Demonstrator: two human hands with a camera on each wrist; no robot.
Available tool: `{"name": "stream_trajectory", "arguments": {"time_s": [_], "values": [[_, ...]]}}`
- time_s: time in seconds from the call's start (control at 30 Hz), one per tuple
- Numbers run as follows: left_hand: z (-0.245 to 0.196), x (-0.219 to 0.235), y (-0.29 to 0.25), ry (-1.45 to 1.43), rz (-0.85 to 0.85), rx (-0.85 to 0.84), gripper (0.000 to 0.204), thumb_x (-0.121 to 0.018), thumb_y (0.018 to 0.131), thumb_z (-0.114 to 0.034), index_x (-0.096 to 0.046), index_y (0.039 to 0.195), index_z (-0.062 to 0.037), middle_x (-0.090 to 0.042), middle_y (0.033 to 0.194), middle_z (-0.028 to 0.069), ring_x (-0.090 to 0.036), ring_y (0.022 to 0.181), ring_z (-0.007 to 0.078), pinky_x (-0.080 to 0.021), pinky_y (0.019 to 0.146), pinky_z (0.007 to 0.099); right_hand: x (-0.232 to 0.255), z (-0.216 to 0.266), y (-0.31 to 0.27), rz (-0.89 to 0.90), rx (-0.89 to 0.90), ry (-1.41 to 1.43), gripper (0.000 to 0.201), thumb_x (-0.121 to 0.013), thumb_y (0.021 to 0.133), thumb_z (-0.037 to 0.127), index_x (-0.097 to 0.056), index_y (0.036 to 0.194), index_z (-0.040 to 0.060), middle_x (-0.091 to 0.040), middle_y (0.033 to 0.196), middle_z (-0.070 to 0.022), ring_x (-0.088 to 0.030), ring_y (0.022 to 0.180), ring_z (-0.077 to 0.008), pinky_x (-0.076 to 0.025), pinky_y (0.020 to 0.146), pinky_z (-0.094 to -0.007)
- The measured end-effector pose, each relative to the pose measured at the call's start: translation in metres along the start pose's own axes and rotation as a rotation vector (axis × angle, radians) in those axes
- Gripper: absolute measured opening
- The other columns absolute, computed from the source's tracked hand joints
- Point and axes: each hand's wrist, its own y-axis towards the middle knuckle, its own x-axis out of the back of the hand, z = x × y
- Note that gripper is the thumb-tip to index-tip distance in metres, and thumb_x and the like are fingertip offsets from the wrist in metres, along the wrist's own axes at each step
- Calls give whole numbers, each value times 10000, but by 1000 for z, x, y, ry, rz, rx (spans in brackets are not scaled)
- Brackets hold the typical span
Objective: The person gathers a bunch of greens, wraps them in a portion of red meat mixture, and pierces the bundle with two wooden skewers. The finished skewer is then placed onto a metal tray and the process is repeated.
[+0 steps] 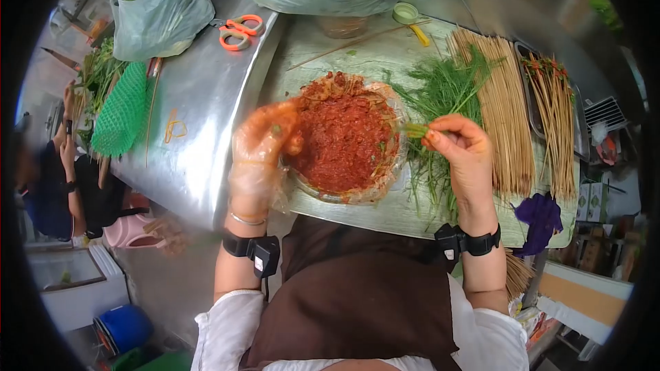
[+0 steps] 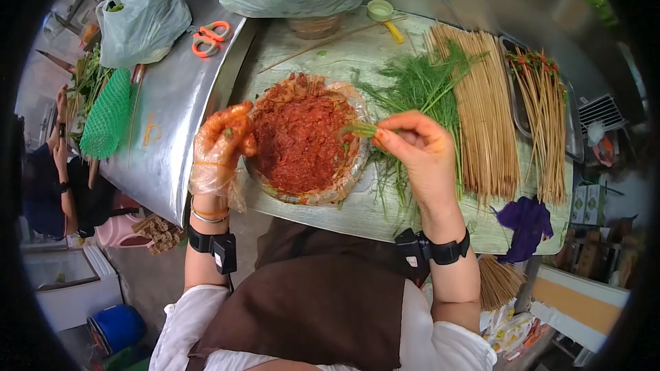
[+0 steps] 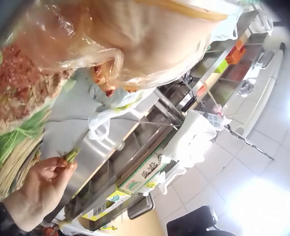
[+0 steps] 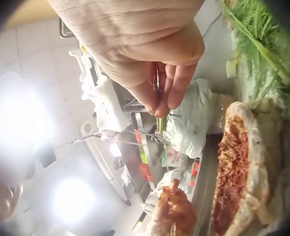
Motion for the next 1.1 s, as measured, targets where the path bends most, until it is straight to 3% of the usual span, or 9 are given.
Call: {"name": "stream_trajectory", "arguments": {"time_s": [0.1,0.2,0.33,0.5,0.6,0.63,0.83,0.93,1.1], "values": [[7,6,-4,259,-31,-18,170,-640,827,-62,-662,966,33,-658,897,86,-601,751,151,-475,640,254,14,-19,-13,-19,-66,-4,115,-644,815,-63,-625,927,-44,-626,912,-85,-638,823,-147,-531,761,-255],[2,8,-4,952,166,-331,142,-632,764,-11,-685,896,1,-669,858,91,-606,764,184,-484,675,294,25,-25,-21,-55,-72,-23,108,-640,811,-74,-621,916,-53,-603,921,-81,-631,820,-142,-527,756,-251],[-3,-10,-11,1307,268,-244,146,-618,709,2,-689,823,-54,-652,793,120,-607,786,279,-488,720,369,35,-31,-29,-47,-81,-38,111,-635,805,-91,-621,907,-50,-585,927,-75,-619,817,-132,-516,755,-237],[7,-25,22,1449,171,-353,166,-585,740,-74,-671,883,-75,-616,858,145,-590,828,340,-475,721,415,35,-36,-34,10,-104,-9,122,-641,798,-100,-622,903,-40,-578,916,-71,-609,820,-125,-504,753,-224],[7,-38,44,1643,400,-344,176,-587,734,-84,-673,887,-85,-606,834,149,-583,823,346,-469,712,424,34,-36,-35,20,-79,-26,127,-646,795,-102,-622,900,-35,-569,918,-69,-600,824,-121,-501,748,-219],[21,-33,50,1679,383,-417,141,-597,714,-98,-661,838,-80,-597,809,155,-580,795,353,-467,690,436,35,-36,-36,19,-75,-16,128,-647,794,-102,-623,900,-33,-566,921,-68,-596,824,-119,-498,746,-217],[33,-45,70,1861,487,-251,118,-639,642,-72,-640,759,-75,-624,795,155,-618,752,340,-500,673,419,45,-38,-42,11,-89,13,131,-650,795,-99,-625,903,-28,-559,927,-63,-582,822,-112,-488,734,-213],[37,-41,71,1810,391,-415,77,-625,670,-75,-635,746,-70,-619,787,161,-619,728,346,-500,657,423,46,-39,-43,-1,-88,9,134,-649,795,-100,-625,905,-27,-559,928,-62,-582,818,-112,-486,730,-212],[22,-26,67,1480,189,-429,125,-618,716,-109,-635,816,-37,-621,837,177,-598,772,349,-487,691,414,47,-35,-45,-14,-80,17,136,-646,792,-107,-624,902,-29,-560,929,-68,-591,825,-119,-493,743,-219]]}}
